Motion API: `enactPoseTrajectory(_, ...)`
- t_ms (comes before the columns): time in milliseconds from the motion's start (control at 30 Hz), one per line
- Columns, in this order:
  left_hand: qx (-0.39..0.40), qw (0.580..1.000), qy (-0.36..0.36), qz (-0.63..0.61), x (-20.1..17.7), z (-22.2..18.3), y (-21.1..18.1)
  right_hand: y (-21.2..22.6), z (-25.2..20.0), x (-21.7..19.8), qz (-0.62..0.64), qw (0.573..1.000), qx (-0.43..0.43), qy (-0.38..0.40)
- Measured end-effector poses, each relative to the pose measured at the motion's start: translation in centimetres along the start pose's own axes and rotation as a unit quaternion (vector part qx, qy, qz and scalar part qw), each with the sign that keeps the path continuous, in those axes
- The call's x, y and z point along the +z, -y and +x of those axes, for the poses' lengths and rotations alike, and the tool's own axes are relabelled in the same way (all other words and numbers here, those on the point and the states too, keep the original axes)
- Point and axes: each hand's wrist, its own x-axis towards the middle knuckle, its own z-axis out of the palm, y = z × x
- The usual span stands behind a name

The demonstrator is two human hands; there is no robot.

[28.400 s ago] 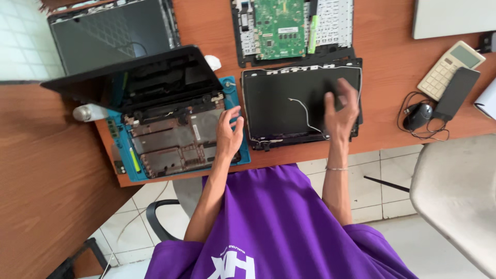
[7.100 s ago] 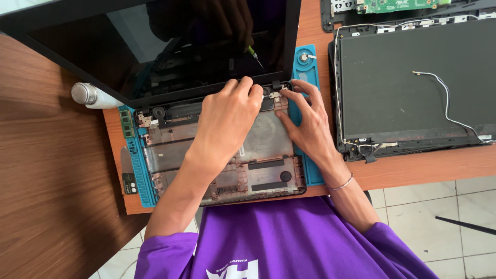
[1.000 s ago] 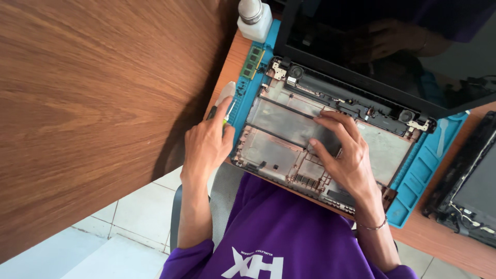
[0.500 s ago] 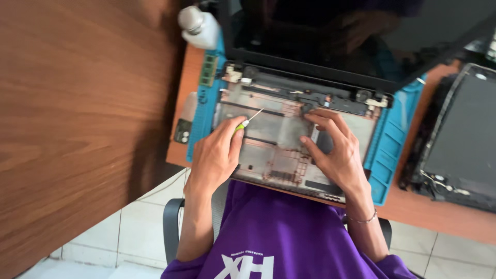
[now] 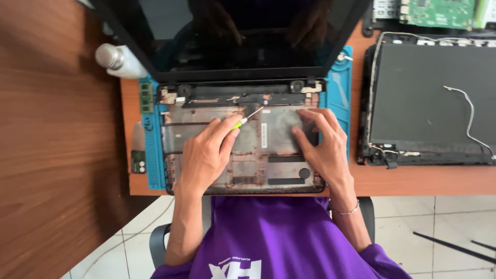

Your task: The person assembles a laptop by fitting a display assembly into a base chassis and routing internal cables by hand and with a small screwdriver.

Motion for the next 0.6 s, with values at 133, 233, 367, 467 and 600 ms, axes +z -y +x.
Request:
enactPoseTrajectory(133, 0.036, 0.999, 0.006, -0.002, 0.7, 1.9, -1.0, -1.6, 0.4, -0.5, -0.041, 0.997, -0.038, -0.054)
enactPoseTrajectory(233, 0.072, 0.997, 0.009, 0.018, 1.3, 3.6, -1.7, -2.4, 0.7, -0.8, -0.044, 0.996, -0.036, -0.068)
enactPoseTrajectory(367, 0.14, 0.989, 0.013, 0.046, 1.9, 5.9, -2.9, -3.2, 1.4, -0.9, 0.015, 0.998, -0.001, -0.064)
enactPoseTrajectory(467, 0.169, 0.984, 0.025, 0.057, 2.2, 7.5, -4.2, -3.6, 1.7, -1.0, 0.026, 0.998, -0.002, -0.065)
enactPoseTrajectory(600, 0.2, 0.975, 0.041, 0.084, 2.5, 9.2, -5.6, -3.9, 1.7, -1.0, 0.022, 0.998, -0.005, -0.065)
